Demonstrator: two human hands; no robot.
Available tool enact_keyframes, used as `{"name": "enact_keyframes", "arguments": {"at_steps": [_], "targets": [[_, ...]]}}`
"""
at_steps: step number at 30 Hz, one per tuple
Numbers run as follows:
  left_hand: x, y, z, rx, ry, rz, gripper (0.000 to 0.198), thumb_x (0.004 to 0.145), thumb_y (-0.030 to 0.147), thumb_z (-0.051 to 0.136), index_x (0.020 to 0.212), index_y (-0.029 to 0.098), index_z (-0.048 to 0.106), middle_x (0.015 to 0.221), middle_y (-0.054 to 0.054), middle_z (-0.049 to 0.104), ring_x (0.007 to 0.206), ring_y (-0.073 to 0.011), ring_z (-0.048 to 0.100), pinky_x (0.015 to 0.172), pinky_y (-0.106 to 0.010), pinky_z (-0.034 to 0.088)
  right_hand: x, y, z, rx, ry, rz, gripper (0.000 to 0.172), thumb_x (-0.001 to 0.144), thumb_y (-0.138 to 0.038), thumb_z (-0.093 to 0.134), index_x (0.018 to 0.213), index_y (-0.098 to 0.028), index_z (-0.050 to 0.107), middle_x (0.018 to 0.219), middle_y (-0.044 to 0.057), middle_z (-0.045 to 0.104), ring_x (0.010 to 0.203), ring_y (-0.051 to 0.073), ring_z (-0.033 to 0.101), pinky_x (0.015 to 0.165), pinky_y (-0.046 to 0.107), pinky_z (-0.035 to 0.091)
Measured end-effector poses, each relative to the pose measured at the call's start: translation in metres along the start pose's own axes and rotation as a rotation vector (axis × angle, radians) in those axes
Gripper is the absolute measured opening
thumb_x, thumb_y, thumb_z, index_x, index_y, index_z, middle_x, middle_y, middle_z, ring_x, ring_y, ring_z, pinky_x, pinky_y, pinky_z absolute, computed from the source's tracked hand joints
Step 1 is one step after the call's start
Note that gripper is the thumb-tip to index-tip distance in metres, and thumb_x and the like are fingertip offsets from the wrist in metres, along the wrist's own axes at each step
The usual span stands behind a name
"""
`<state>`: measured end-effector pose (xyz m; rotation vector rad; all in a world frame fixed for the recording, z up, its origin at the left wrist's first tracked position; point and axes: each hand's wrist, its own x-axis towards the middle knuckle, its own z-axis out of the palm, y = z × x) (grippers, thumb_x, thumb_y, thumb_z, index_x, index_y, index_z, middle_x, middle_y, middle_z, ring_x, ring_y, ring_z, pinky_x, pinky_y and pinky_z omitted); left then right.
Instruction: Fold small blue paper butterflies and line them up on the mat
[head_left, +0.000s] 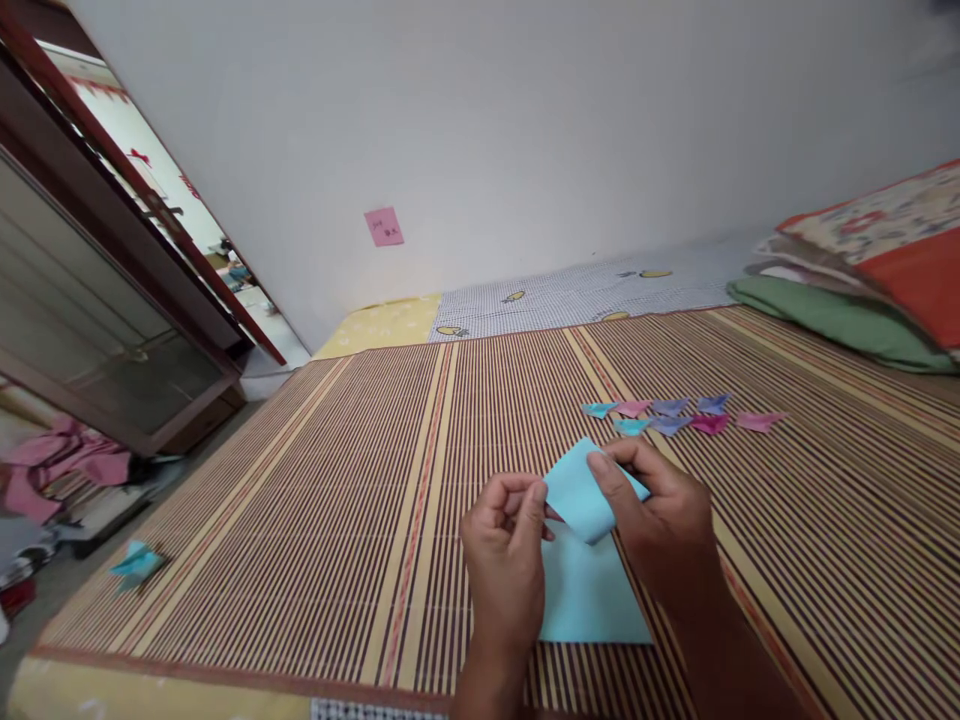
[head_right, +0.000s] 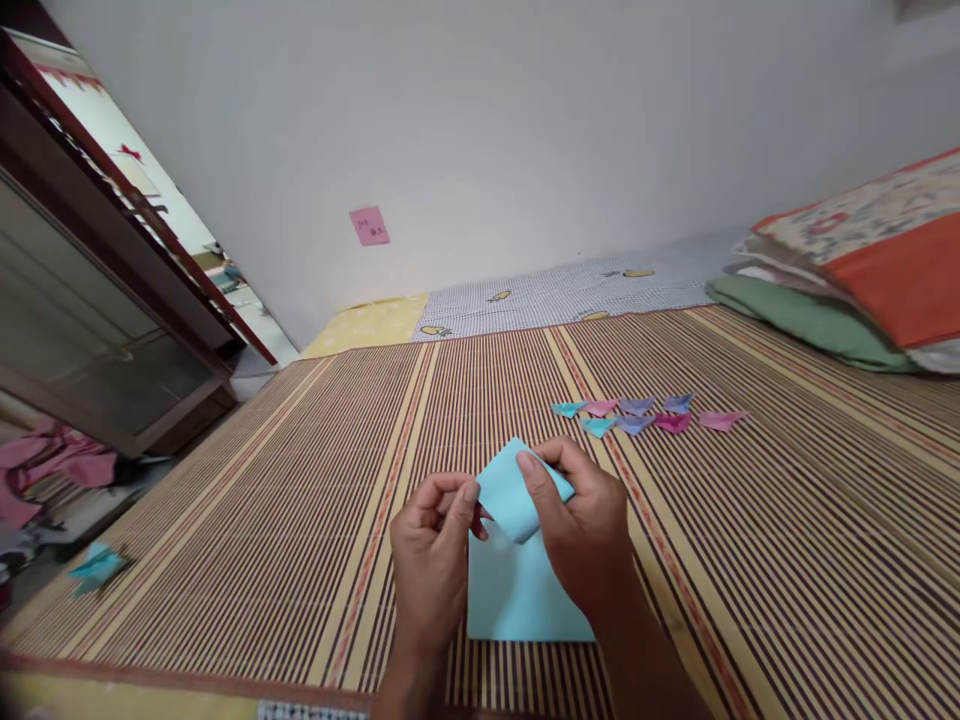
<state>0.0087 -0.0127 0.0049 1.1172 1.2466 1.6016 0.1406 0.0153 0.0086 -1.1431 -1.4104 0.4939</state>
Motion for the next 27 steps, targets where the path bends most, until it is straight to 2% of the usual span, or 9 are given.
{"name": "enact_keyframes", "arguments": {"at_steps": [6, 12, 16, 22, 27], "targets": [[0.005, 0.002, -0.002, -0.129, -0.119, -0.143, 0.02, 0.078, 0.032, 0.078, 0.078, 0.015, 0.066, 0.062, -0.001, 0.068, 0.057, -0.0118, 0.06, 0.054, -0.02, 0.045, 0.004, 0.005, -0.005, -0.033, -0.028, -0.035, 0.025, 0.093, -0.036, 0.061, 0.073, -0.021, 0.06, 0.058, -0.004, 0.053, 0.05, 0.012, 0.046, 0.047, 0.025, 0.036], [0.009, -0.004, -0.005, -0.234, -0.198, -0.232, 0.023, 0.076, 0.032, 0.08, 0.077, 0.013, 0.067, 0.061, -0.003, 0.069, 0.052, -0.0097, 0.057, 0.052, -0.019, 0.041, 0.004, 0.006, -0.007, -0.066, -0.021, -0.08, 0.023, 0.092, -0.036, 0.063, 0.074, -0.021, 0.061, 0.06, -0.004, 0.056, 0.05, 0.013, 0.048, 0.049, 0.025, 0.038], [0.009, -0.004, -0.004, -0.277, -0.167, -0.257, 0.025, 0.072, 0.031, 0.083, 0.075, 0.014, 0.065, 0.059, -0.001, 0.068, 0.049, -0.0081, 0.054, 0.052, -0.019, 0.04, 0.005, 0.007, -0.008, -0.071, -0.029, -0.096, 0.024, 0.092, -0.036, 0.062, 0.073, -0.021, 0.06, 0.06, -0.004, 0.058, 0.051, 0.013, 0.049, 0.05, 0.025, 0.038], [0.006, 0.002, -0.003, -0.248, -0.158, -0.247, 0.023, 0.07, 0.025, 0.084, 0.079, 0.014, 0.066, 0.062, -0.002, 0.07, 0.058, -0.0111, 0.062, 0.055, -0.019, 0.043, 0.005, 0.008, -0.009, -0.066, -0.017, -0.074, 0.022, 0.093, -0.035, 0.062, 0.075, -0.021, 0.061, 0.062, -0.004, 0.058, 0.052, 0.013, 0.051, 0.051, 0.025, 0.038], [0.005, 0.002, -0.003, -0.231, -0.182, -0.234, 0.02, 0.072, 0.027, 0.082, 0.078, 0.014, 0.067, 0.064, -0.004, 0.073, 0.059, -0.0129, 0.065, 0.054, -0.02, 0.044, 0.004, 0.009, -0.011, -0.058, -0.005, -0.07, 0.023, 0.093, -0.035, 0.061, 0.074, -0.022, 0.06, 0.064, -0.003, 0.056, 0.054, 0.013, 0.049, 0.052, 0.026, 0.038]]}}
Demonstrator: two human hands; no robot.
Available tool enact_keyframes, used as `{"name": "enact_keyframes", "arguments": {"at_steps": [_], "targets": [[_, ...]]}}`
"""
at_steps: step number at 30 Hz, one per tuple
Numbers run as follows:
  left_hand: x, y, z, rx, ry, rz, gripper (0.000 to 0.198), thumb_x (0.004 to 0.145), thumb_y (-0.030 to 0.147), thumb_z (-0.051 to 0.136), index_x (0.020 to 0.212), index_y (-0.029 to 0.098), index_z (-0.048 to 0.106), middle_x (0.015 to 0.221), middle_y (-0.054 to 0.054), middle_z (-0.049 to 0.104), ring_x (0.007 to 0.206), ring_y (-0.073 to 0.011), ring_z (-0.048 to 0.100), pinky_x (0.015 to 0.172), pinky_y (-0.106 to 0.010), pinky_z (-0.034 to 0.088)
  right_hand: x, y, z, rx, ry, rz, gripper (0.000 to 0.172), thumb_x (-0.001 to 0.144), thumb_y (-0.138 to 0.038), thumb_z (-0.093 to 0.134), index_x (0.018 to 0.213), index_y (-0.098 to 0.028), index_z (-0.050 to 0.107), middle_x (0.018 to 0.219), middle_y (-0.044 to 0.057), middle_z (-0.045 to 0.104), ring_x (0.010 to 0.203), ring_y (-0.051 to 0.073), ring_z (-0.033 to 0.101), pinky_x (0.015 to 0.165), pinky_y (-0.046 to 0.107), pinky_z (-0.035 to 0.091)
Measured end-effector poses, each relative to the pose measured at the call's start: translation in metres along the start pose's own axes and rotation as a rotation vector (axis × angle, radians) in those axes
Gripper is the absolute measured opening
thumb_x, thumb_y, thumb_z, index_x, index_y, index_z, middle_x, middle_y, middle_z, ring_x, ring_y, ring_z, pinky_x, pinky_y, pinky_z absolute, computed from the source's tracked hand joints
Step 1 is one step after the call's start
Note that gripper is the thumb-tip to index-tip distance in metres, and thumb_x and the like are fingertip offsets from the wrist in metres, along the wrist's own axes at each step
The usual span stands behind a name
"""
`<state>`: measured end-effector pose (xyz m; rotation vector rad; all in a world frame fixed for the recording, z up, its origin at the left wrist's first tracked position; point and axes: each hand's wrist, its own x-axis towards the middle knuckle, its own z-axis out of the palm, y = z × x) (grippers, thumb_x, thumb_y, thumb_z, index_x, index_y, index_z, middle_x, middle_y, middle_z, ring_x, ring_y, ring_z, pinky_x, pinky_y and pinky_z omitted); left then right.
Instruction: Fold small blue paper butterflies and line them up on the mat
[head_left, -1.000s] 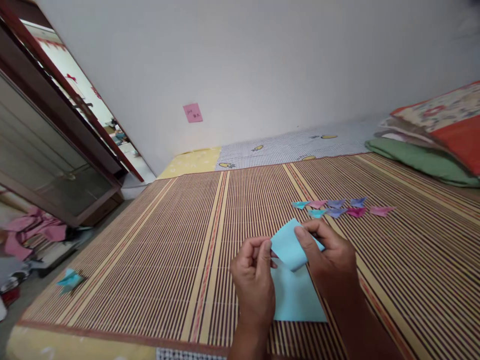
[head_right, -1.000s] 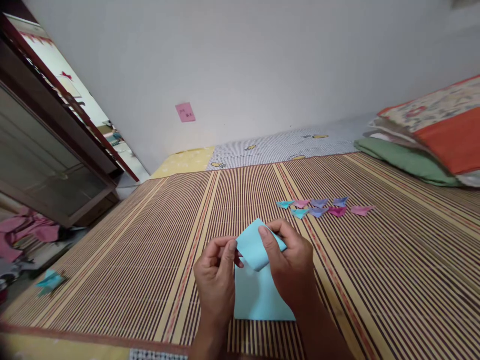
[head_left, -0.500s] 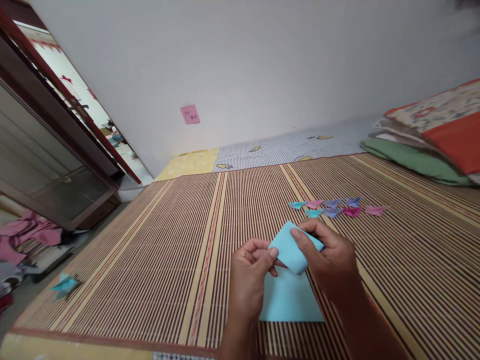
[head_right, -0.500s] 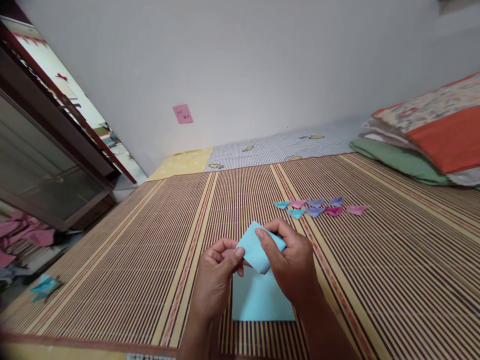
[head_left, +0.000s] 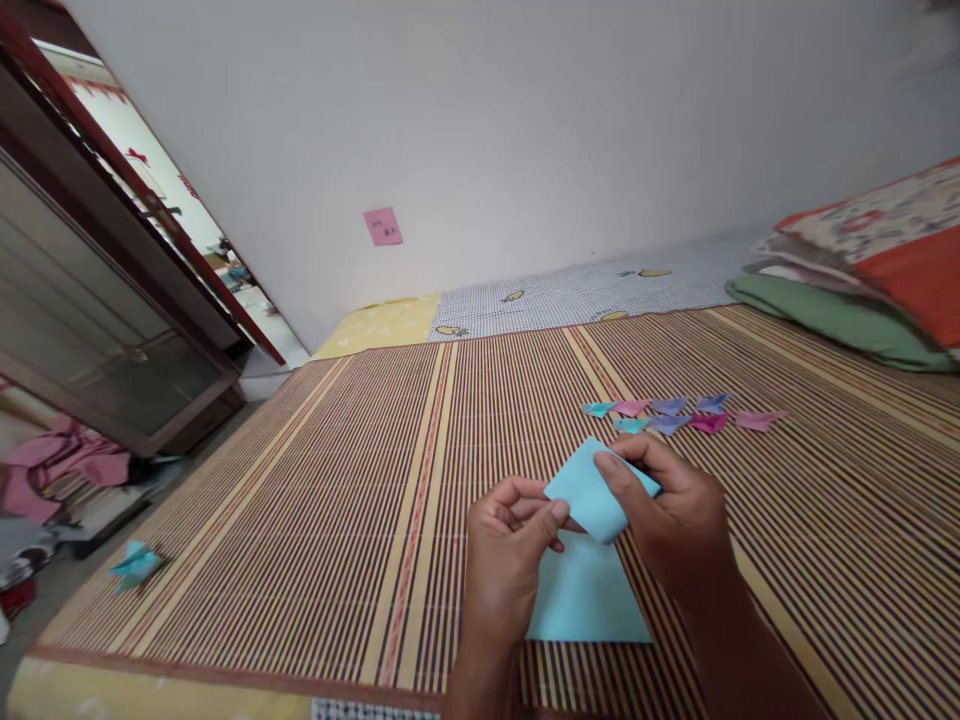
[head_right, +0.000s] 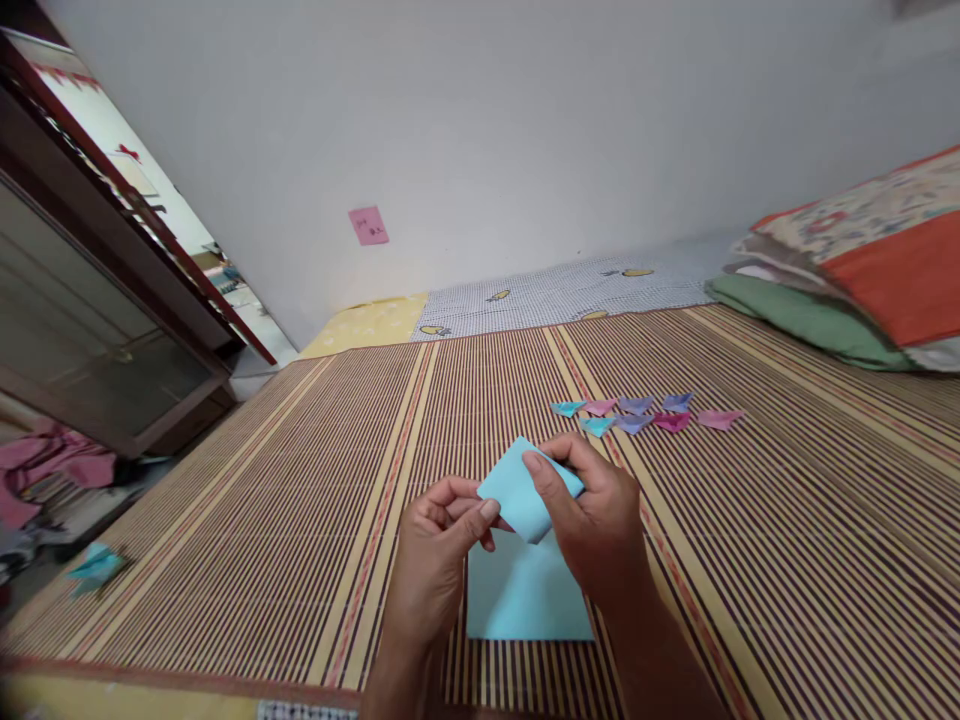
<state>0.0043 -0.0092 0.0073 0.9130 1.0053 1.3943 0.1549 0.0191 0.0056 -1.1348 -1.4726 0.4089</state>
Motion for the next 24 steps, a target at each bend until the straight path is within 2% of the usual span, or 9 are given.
{"name": "enact_keyframes", "arguments": {"at_steps": [8, 17, 24], "targets": [[-0.0033, 0.0026, 0.005, 0.046, 0.053, 0.072, 0.021, 0.076, 0.031, 0.08, 0.074, 0.015, 0.066, 0.062, -0.004, 0.073, 0.053, -0.0117, 0.062, 0.053, -0.02, 0.046, 0.0017, 0.0027, 0.0028, 0.108, -0.033, 0.105, 0.026, 0.093, -0.037, 0.06, 0.073, -0.021, 0.06, 0.061, -0.004, 0.051, 0.052, 0.012, 0.045, 0.049, 0.025, 0.036], [-0.0049, -0.0013, 0.0079, 0.081, 0.061, 0.154, 0.013, 0.084, 0.027, 0.073, 0.089, 0.015, 0.069, 0.064, -0.003, 0.074, 0.057, -0.0118, 0.065, 0.052, -0.019, 0.047, 0.0001, -0.0011, 0.0001, 0.142, -0.084, 0.123, 0.033, 0.096, -0.039, 0.056, 0.069, -0.021, 0.055, 0.058, -0.004, 0.046, 0.051, 0.012, 0.043, 0.048, 0.025, 0.034], [-0.0066, -0.004, 0.0069, 0.183, 0.084, 0.2, 0.01, 0.089, 0.027, 0.07, 0.088, 0.017, 0.073, 0.067, -0.002, 0.075, 0.061, -0.0123, 0.068, 0.055, -0.019, 0.048, 0.0012, 0.0026, 0.0017, 0.124, -0.064, 0.102, 0.033, 0.096, -0.039, 0.057, 0.068, -0.021, 0.054, 0.059, -0.005, 0.046, 0.053, 0.012, 0.042, 0.05, 0.025, 0.035]]}}
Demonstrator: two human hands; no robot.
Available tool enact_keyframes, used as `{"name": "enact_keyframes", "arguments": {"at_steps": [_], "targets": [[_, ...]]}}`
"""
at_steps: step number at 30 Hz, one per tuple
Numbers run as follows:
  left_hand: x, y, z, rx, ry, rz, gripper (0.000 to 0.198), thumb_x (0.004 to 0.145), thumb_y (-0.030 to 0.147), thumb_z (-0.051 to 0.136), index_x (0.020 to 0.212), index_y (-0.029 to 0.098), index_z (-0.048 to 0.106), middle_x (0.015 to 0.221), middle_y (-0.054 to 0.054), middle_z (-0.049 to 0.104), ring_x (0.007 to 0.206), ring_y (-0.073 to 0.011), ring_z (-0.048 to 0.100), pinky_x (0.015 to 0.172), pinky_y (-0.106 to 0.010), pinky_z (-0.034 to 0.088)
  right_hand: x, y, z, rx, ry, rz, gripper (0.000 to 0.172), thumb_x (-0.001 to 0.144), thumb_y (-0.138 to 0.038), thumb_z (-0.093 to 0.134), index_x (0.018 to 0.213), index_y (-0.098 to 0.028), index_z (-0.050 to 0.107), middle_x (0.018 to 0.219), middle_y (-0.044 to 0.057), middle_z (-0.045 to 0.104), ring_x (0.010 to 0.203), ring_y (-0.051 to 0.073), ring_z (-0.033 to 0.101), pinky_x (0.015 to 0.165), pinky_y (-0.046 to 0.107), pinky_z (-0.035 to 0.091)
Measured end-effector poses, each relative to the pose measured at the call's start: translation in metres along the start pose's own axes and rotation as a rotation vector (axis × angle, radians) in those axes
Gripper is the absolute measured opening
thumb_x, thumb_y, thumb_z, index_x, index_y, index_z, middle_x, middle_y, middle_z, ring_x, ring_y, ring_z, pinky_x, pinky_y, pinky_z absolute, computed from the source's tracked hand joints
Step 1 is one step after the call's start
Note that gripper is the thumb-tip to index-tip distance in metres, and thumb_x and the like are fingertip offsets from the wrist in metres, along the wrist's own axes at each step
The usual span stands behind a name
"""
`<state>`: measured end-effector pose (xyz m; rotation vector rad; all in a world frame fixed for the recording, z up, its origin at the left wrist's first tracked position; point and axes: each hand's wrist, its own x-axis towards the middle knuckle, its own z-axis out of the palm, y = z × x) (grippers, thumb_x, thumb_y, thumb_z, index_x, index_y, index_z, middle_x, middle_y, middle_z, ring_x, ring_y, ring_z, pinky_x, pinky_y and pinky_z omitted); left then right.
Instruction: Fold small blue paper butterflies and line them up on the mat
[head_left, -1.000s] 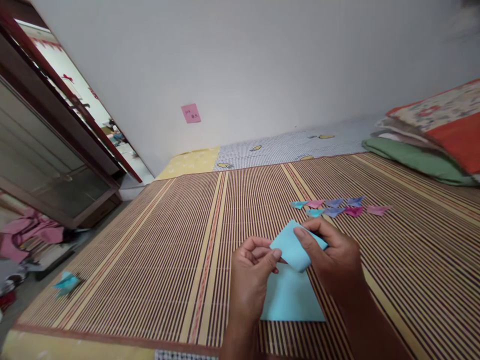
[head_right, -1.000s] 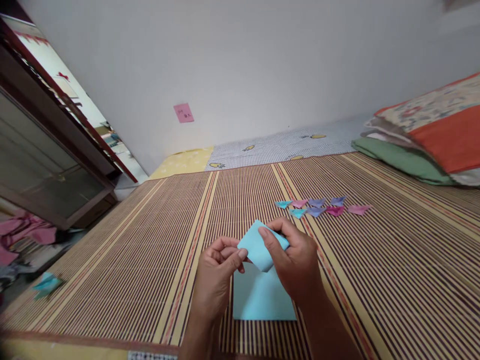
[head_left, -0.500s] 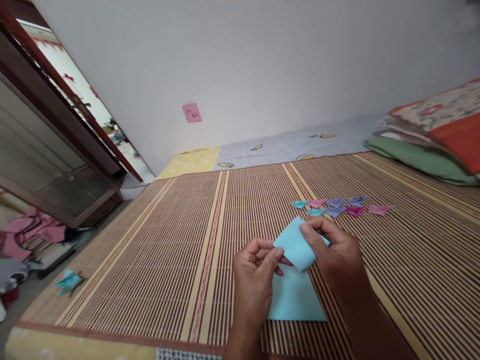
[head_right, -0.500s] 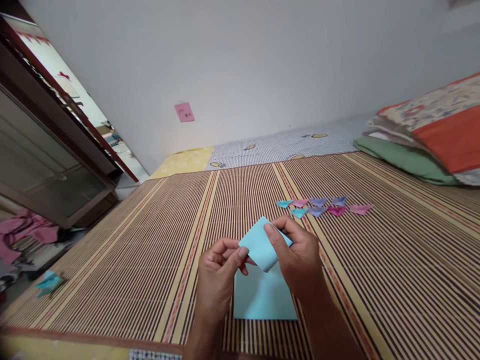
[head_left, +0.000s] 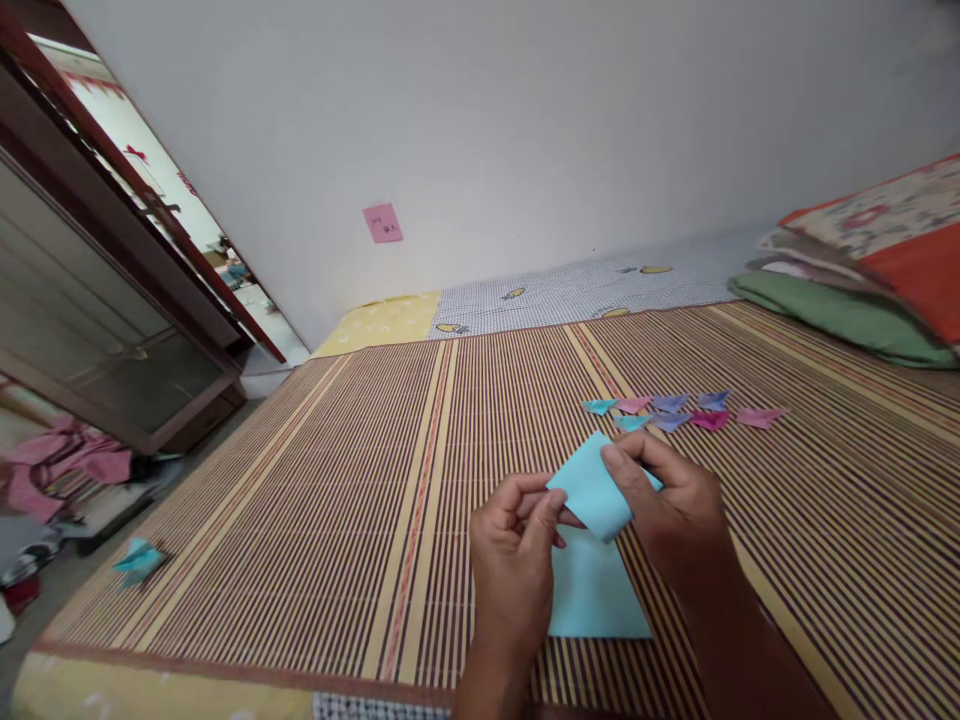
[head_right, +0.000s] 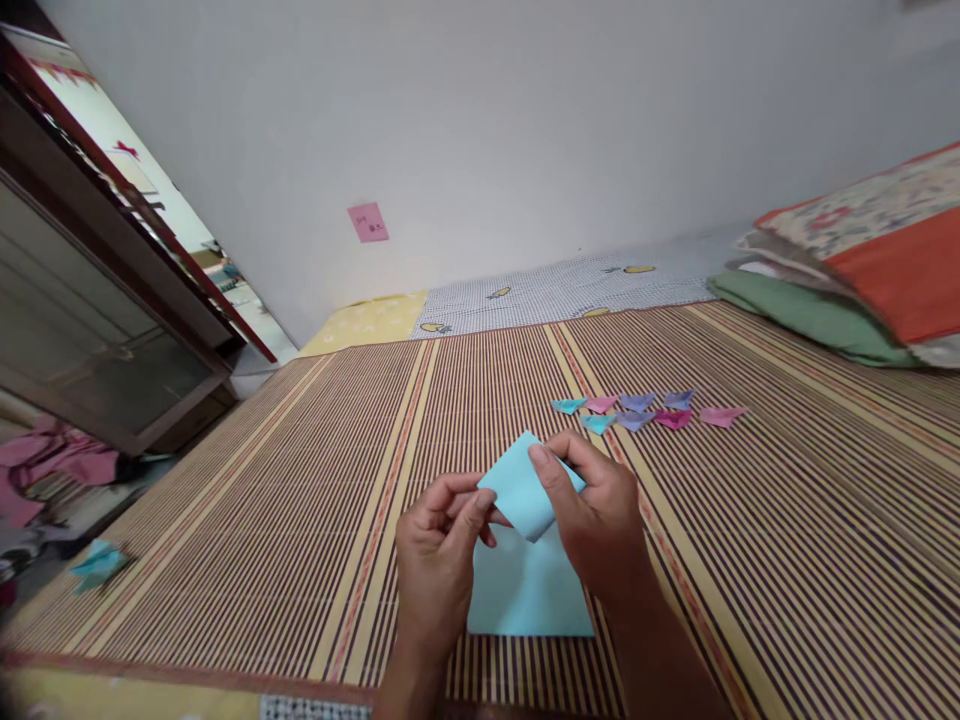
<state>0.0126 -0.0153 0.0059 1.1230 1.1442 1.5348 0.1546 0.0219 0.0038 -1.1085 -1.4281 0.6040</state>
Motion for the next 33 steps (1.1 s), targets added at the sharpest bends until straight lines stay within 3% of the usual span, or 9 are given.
{"name": "enact_keyframes", "arguments": {"at_steps": [9, 14, 17, 21, 30, 33], "targets": [[-0.002, -0.001, 0.001, 0.08, 0.015, 0.02, 0.014, 0.091, 0.03, 0.068, 0.085, 0.017, 0.071, 0.067, -0.003, 0.074, 0.061, -0.0139, 0.067, 0.056, -0.021, 0.048, 0.001, -0.002, 0.0, -0.058, 0.01, -0.051, 0.033, 0.096, -0.036, 0.055, 0.067, -0.021, 0.055, 0.058, -0.005, 0.046, 0.051, 0.012, 0.042, 0.049, 0.025, 0.033], [-0.001, 0.001, -0.001, 0.06, -0.039, -0.013, 0.021, 0.092, 0.033, 0.066, 0.079, 0.017, 0.065, 0.066, -0.003, 0.072, 0.057, -0.0117, 0.06, 0.056, -0.021, 0.046, 0.001, -0.001, 0.001, -0.029, 0.024, -0.034, 0.029, 0.093, -0.036, 0.06, 0.069, -0.021, 0.058, 0.059, -0.004, 0.05, 0.052, 0.012, 0.044, 0.049, 0.024, 0.036], [0.001, 0.001, 0.0, 0.001, -0.02, -0.035, 0.022, 0.091, 0.034, 0.067, 0.078, 0.017, 0.063, 0.064, -0.003, 0.07, 0.056, -0.0112, 0.057, 0.055, -0.02, 0.045, 0.001, 0.002, 0.006, 0.117, 0.076, 0.047, 0.021, 0.088, -0.036, 0.067, 0.075, -0.021, 0.061, 0.063, -0.003, 0.056, 0.053, 0.012, 0.048, 0.048, 0.023, 0.038], [0.0, -0.003, 0.001, 0.005, 0.074, -0.013, 0.022, 0.09, 0.036, 0.067, 0.079, 0.017, 0.063, 0.065, -0.002, 0.068, 0.057, -0.0114, 0.057, 0.057, -0.021, 0.045, 0.002, 0.006, 0.011, 0.324, 0.018, 0.21, 0.025, 0.084, -0.041, 0.071, 0.075, -0.02, 0.062, 0.057, -0.004, 0.055, 0.048, 0.01, 0.046, 0.043, 0.021, 0.037], [0.003, -0.01, 0.003, -0.003, 0.157, 0.035, 0.024, 0.09, 0.038, 0.067, 0.078, 0.018, 0.062, 0.066, 0.001, 0.061, 0.059, -0.0108, 0.054, 0.059, -0.021, 0.046, 0.002, 0.006, 0.014, 0.379, 0.068, 0.237, 0.021, 0.08, -0.038, 0.075, 0.077, -0.019, 0.068, 0.064, -0.001, 0.063, 0.056, 0.013, 0.054, 0.051, 0.022, 0.045], [0.003, -0.012, 0.004, -0.061, 0.176, 0.029, 0.025, 0.09, 0.04, 0.068, 0.08, 0.018, 0.063, 0.065, 0.001, 0.06, 0.059, -0.0109, 0.053, 0.059, -0.021, 0.045, 0.003, 0.005, 0.015, 0.478, -0.009, 0.308, 0.027, 0.078, -0.042, 0.077, 0.074, -0.019, 0.065, 0.063, -0.001, 0.063, 0.056, 0.013, 0.054, 0.052, 0.022, 0.045]]}}
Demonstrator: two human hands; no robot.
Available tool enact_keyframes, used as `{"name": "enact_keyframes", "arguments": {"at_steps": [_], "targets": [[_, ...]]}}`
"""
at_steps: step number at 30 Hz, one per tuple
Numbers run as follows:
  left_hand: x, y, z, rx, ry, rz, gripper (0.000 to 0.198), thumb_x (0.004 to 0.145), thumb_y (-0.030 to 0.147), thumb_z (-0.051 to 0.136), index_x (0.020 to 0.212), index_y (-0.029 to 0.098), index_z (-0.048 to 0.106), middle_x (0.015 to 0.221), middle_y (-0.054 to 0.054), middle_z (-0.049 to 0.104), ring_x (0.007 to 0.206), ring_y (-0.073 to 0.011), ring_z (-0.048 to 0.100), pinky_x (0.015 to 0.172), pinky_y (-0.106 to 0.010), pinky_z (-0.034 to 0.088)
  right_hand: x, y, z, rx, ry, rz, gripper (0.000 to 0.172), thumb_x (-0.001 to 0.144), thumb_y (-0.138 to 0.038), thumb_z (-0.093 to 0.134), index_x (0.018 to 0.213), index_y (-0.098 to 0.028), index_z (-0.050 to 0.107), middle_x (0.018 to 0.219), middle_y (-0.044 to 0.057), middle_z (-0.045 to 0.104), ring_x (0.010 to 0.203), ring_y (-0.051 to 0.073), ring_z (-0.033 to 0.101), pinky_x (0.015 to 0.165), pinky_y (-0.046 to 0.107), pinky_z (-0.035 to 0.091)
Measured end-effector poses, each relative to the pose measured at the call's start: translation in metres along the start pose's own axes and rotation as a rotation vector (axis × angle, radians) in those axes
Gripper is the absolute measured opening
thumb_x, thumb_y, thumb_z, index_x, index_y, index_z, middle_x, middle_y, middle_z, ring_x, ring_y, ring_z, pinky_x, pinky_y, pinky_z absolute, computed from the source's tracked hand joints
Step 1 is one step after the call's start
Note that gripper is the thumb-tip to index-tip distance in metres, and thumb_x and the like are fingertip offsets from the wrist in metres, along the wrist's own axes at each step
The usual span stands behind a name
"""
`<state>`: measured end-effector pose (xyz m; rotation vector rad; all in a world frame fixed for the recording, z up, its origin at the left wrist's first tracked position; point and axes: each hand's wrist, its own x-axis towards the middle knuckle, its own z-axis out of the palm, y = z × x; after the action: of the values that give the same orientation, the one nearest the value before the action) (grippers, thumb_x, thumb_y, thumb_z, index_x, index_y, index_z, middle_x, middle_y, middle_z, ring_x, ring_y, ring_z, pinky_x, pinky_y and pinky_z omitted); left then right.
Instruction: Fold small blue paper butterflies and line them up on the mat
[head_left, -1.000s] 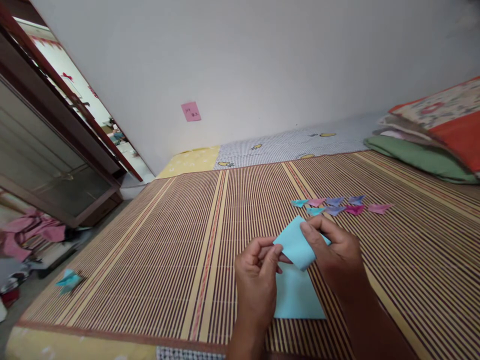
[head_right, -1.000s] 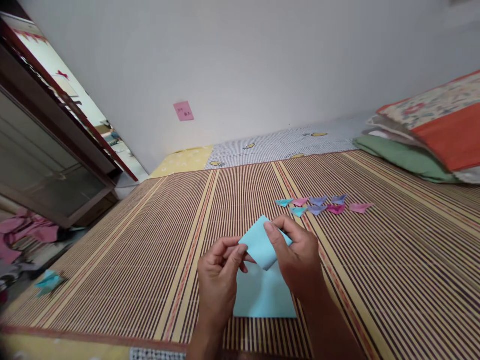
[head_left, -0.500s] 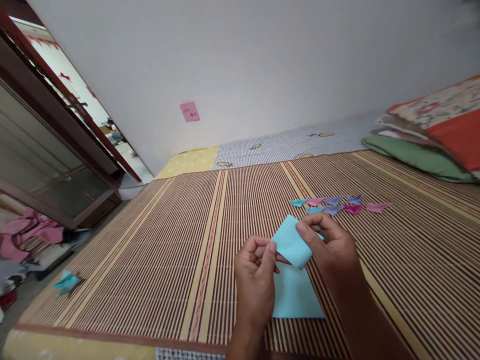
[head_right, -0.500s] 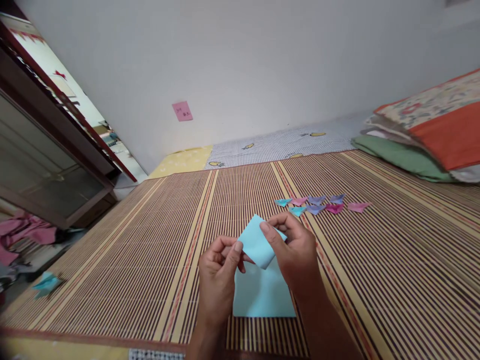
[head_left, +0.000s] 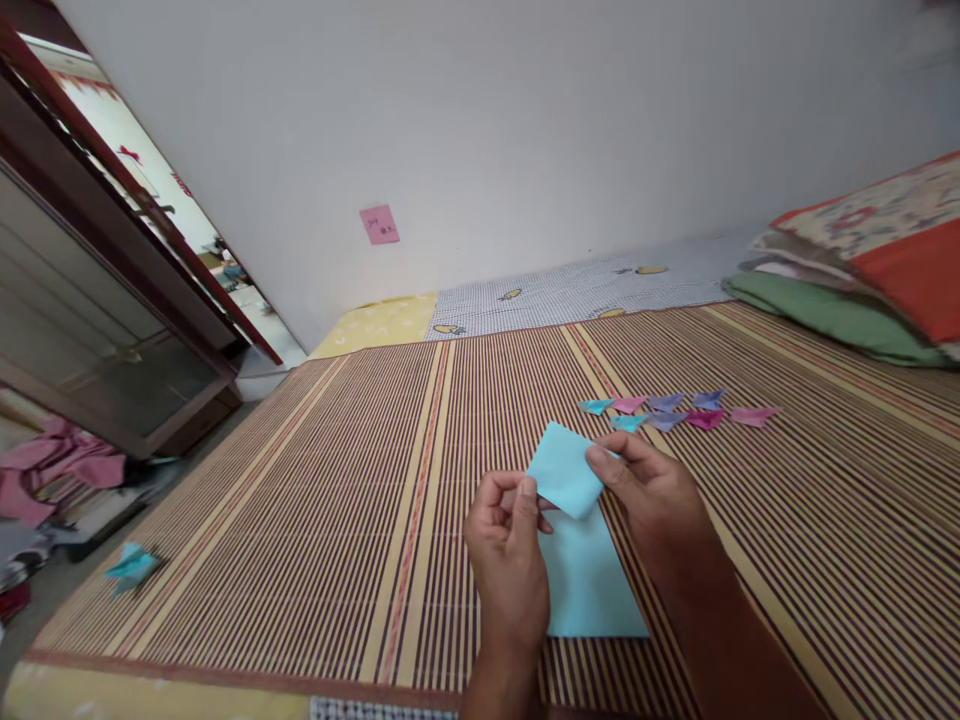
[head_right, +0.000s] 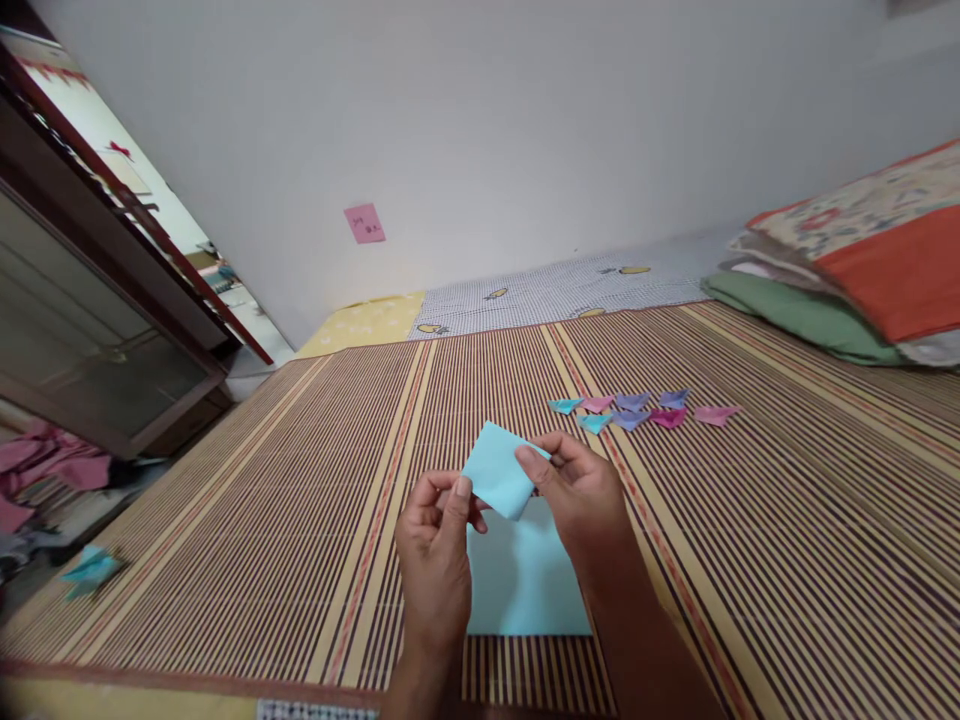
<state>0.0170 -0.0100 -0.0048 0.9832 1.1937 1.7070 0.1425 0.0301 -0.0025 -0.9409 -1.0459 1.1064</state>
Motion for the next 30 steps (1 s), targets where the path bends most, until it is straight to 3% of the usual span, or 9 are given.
{"name": "enact_keyframes", "arguments": {"at_steps": [3, 8, 11, 14, 18, 23, 26, 30], "targets": [[0.002, -0.004, -0.002, -0.077, 0.005, -0.027, 0.024, 0.09, 0.039, 0.069, 0.082, 0.018, 0.062, 0.066, 0.002, 0.059, 0.059, -0.0101, 0.052, 0.06, -0.02, 0.044, 0.0, 0.001, 0.001, 0.005, -0.059, 0.043, 0.032, 0.079, -0.044, 0.077, 0.068, -0.019, 0.061, 0.059, -0.003, 0.057, 0.054, 0.012, 0.051, 0.051, 0.022, 0.043], [0.007, -0.01, -0.005, -0.152, -0.026, -0.103, 0.024, 0.088, 0.037, 0.071, 0.081, 0.017, 0.06, 0.067, 0.001, 0.061, 0.058, -0.0098, 0.052, 0.059, -0.02, 0.043, -0.001, 0.0, 0.003, -0.104, -0.001, -0.044, 0.032, 0.085, -0.043, 0.07, 0.066, -0.019, 0.062, 0.055, -0.003, 0.054, 0.051, 0.012, 0.049, 0.047, 0.022, 0.039], [0.007, -0.01, -0.004, -0.163, 0.01, -0.134, 0.026, 0.085, 0.038, 0.074, 0.08, 0.016, 0.062, 0.066, 0.001, 0.061, 0.058, -0.0093, 0.052, 0.058, -0.019, 0.042, -0.002, -0.002, 0.003, -0.11, 0.016, -0.016, 0.028, 0.086, -0.043, 0.068, 0.072, -0.019, 0.063, 0.057, -0.004, 0.055, 0.051, 0.012, 0.05, 0.047, 0.022, 0.039], [0.007, -0.008, -0.002, -0.221, 0.068, -0.179, 0.027, 0.078, 0.037, 0.081, 0.078, 0.014, 0.065, 0.064, 0.002, 0.061, 0.055, -0.0076, 0.05, 0.055, -0.018, 0.04, -0.002, -0.003, 0.004, -0.121, -0.062, 0.053, 0.027, 0.085, -0.045, 0.068, 0.077, -0.02, 0.061, 0.062, -0.003, 0.058, 0.054, 0.013, 0.052, 0.05, 0.023, 0.041], [0.013, -0.007, -0.005, -0.488, 0.154, -0.324, 0.03, 0.065, 0.028, 0.089, 0.073, 0.014, 0.064, 0.059, 0.001, 0.063, 0.051, -0.0078, 0.053, 0.05, -0.017, 0.041, -0.003, -0.001, 0.004, -0.153, -0.223, 0.057, 0.027, 0.086, -0.046, 0.066, 0.08, -0.02, 0.061, 0.068, -0.001, 0.06, 0.062, 0.015, 0.056, 0.057, 0.026, 0.045], [0.021, -0.007, -0.012, -0.735, 0.264, -0.431, 0.017, 0.07, 0.01, 0.082, 0.072, 0.011, 0.065, 0.061, 0.0, 0.066, 0.052, -0.0082, 0.06, 0.051, -0.017, 0.047, -0.009, 0.002, 0.013, -0.297, -0.359, -0.037, 0.016, 0.081, -0.028, 0.071, 0.093, -0.02, 0.065, 0.081, 0.001, 0.066, 0.076, 0.017, 0.061, 0.072, 0.03, 0.05], [0.021, -0.006, -0.013, -0.755, 0.302, -0.425, 0.008, 0.077, 0.007, 0.075, 0.077, 0.01, 0.068, 0.069, -0.004, 0.071, 0.061, -0.0118, 0.068, 0.058, -0.02, 0.054, -0.015, 0.002, 0.024, -0.398, -0.332, -0.145, 0.005, 0.083, -0.021, 0.066, 0.086, -0.021, 0.062, 0.076, -0.001, 0.064, 0.072, 0.016, 0.061, 0.069, 0.029, 0.049], [0.019, -0.006, -0.011, -0.76, 0.288, -0.412, 0.005, 0.079, 0.008, 0.073, 0.077, 0.01, 0.07, 0.072, -0.006, 0.073, 0.065, -0.0137, 0.07, 0.066, -0.024, 0.057, -0.02, 0.002, 0.035, -0.468, -0.255, -0.26, 0.005, 0.086, -0.022, 0.063, 0.082, -0.021, 0.06, 0.073, -0.002, 0.064, 0.069, 0.016, 0.062, 0.066, 0.028, 0.049]]}}
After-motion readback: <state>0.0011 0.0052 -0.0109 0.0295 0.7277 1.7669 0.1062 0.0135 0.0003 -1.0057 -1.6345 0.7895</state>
